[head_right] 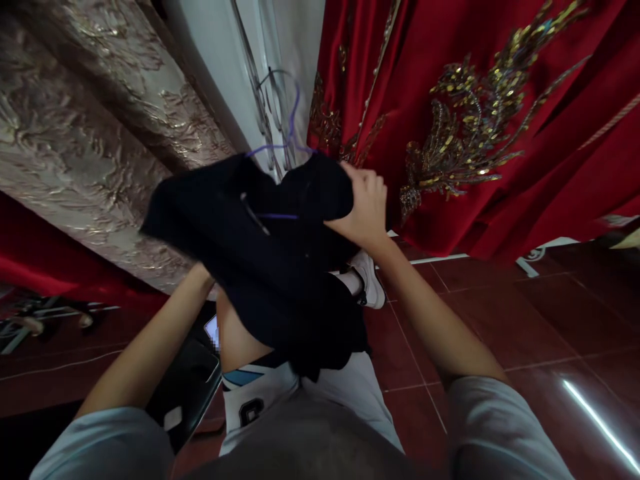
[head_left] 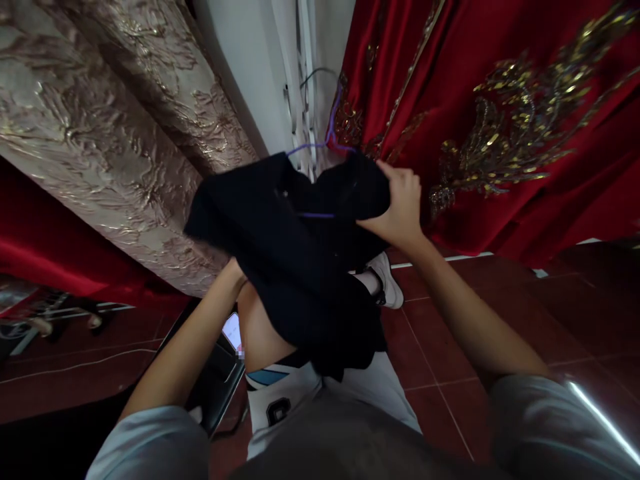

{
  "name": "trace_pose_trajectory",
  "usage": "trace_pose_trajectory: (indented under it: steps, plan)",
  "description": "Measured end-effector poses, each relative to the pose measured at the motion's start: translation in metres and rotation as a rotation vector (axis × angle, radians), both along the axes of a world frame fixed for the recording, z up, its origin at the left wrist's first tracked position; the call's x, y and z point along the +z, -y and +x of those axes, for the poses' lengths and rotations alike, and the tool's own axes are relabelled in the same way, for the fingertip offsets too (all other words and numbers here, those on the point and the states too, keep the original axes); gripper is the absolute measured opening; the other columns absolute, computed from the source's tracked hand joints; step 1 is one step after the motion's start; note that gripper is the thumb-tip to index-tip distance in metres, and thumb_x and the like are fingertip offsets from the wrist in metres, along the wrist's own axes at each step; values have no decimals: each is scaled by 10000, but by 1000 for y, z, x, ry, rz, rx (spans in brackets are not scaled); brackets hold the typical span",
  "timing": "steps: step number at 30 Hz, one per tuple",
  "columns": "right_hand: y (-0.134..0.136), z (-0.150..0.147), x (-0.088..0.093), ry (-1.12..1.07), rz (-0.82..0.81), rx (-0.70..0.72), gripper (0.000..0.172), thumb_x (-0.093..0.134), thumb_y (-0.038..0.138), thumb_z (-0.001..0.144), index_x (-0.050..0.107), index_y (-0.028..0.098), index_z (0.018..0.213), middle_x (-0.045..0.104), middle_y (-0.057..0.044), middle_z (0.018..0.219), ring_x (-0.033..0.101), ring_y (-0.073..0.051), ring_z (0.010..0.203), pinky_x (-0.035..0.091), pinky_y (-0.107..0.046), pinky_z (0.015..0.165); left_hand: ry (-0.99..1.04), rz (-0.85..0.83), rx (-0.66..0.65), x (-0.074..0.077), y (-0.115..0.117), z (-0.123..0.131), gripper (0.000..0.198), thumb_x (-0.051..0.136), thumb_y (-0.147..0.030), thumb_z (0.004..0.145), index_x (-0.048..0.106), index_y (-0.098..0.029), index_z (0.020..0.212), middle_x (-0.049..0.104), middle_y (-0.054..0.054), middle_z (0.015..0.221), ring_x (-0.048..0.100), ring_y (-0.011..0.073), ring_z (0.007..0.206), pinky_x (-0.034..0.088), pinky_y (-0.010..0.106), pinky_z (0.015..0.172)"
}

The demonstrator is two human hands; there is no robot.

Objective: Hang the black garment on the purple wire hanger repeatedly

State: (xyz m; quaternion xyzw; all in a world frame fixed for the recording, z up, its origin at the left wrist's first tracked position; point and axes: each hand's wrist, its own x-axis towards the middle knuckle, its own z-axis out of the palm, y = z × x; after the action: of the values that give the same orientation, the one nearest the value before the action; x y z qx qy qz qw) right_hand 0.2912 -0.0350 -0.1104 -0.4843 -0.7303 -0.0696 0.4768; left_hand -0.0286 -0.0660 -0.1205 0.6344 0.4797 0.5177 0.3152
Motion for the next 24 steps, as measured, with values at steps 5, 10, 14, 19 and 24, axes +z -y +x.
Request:
trace_pose_trajectory:
  steps: [5,10,14,19,24]
  plan:
    - [-13,4,45,16,5,-100,947,890,423,626,486,250,1465,513,-170,1348,472,-415,1231,373,-659,1072,346,-142,-172,-17,3,-2,897,283,-897,887,634,-215,1351,641,164,1396,541,353,1394,480,567,1136]
    - [-4,-3,69,156,-44,-41,1029,909,330,580,464,181,1495,511,-181,1333,455,-414,1233,376,-621,1091,443,-66,16,-32,6,10,594,783,-550,822,644,-229,1302,617,98,1446,493,327,1440,427,473,1221]
    - [0,7,71,177,-61,78,914,871,413,668,462,281,1474,501,-145,1367,424,-426,1278,355,-624,1123,476,-122,142,-45,25,21,505,830,-441,802,682,-219,1231,675,97,1365,582,353,1351,442,509,1216]
    - [0,6,74,129,-62,44,871,865,464,689,471,311,1451,489,-140,1377,423,-442,1279,342,-652,1130,426,-76,153,-48,31,26,416,787,-436,853,704,-223,1201,687,97,1342,594,356,1337,429,518,1229]
    - [4,-1,72,120,-51,-77,846,869,478,694,479,302,1424,502,-142,1325,479,-426,1237,412,-623,1078,392,-2,212,-39,18,19,406,793,-413,844,702,-193,1173,696,113,1320,641,338,1276,488,503,1169]
